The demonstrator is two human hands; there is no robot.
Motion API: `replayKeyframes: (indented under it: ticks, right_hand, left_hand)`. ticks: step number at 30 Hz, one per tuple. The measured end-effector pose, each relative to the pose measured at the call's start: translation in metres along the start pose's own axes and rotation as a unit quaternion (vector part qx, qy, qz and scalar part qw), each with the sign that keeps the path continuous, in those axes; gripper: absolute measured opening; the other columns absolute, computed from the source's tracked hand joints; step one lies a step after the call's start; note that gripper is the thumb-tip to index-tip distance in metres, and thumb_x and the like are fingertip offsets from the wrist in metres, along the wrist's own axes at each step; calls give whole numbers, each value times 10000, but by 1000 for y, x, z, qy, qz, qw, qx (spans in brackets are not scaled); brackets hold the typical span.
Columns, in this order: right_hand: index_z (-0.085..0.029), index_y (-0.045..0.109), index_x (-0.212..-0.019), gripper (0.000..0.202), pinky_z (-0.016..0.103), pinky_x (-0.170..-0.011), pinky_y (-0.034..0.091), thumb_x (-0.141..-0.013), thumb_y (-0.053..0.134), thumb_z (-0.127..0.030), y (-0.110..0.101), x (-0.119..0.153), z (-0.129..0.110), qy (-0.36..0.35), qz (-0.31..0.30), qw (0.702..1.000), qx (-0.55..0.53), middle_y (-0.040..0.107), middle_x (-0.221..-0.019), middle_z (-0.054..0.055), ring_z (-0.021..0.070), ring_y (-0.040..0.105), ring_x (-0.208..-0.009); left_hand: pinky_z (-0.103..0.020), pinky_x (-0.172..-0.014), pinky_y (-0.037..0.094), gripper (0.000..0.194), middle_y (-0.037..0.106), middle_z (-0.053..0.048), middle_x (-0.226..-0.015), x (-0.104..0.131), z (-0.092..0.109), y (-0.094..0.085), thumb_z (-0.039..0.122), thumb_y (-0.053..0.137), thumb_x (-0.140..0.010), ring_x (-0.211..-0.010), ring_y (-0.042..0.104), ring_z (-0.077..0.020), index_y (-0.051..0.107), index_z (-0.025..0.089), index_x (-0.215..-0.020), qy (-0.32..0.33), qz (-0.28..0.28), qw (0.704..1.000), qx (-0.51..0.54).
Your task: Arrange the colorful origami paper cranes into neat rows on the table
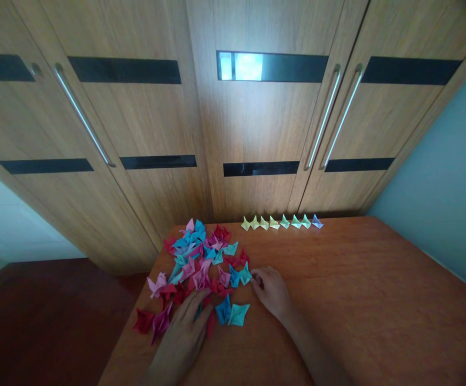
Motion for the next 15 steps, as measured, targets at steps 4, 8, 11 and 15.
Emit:
replayKeyframes:
  ticks: [4,8,11,15]
  right_hand:
    - [-228,652,-929,149,274,-746,382,-849,526,-225,0,2,2,-8,6,1000,-9,631,-781,10,182,553,-779]
    - [-222,654,-929,153,273,-735,382,-843,529,-214,1,3,5,-8,17,999,-29,639,-782,11,178,548,-765]
    - [-219,653,-925,156,275,-735,385,-841,522,-206,1,3,7,-7,22,999,-41,644,-787,14,177,550,-762]
    - [-220,655,-915,158,276,-728,393,-843,514,-205,1,3,8,-4,18,998,-52,647,-777,15,177,552,-752]
  left_hand:
    - [-404,-940,500,347,552,-107,-1272,-3,-2,-2,94,417,-855,-1189,509,-259,632,215,-1098,-12,20,1000,10]
    - [-425,-928,488,335,548,-101,-1283,4,11,-12,124,449,-868,-1168,515,-264,618,236,-1135,-43,53,998,17]
    - [-403,-927,477,321,558,-100,-1264,4,34,-21,128,463,-875,-1132,533,-245,607,227,-1144,-57,74,994,50]
    - [-374,-870,487,305,599,-86,-1177,-7,65,-24,138,458,-868,-1034,573,-227,614,229,-1113,-63,78,992,73]
Point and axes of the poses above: each hand's wrist, its own x-axis away from the middle knuckle, its own y-axis out of the palm, z = x × y, the point moved 7 cm from there along -x, towards the middle knuckle
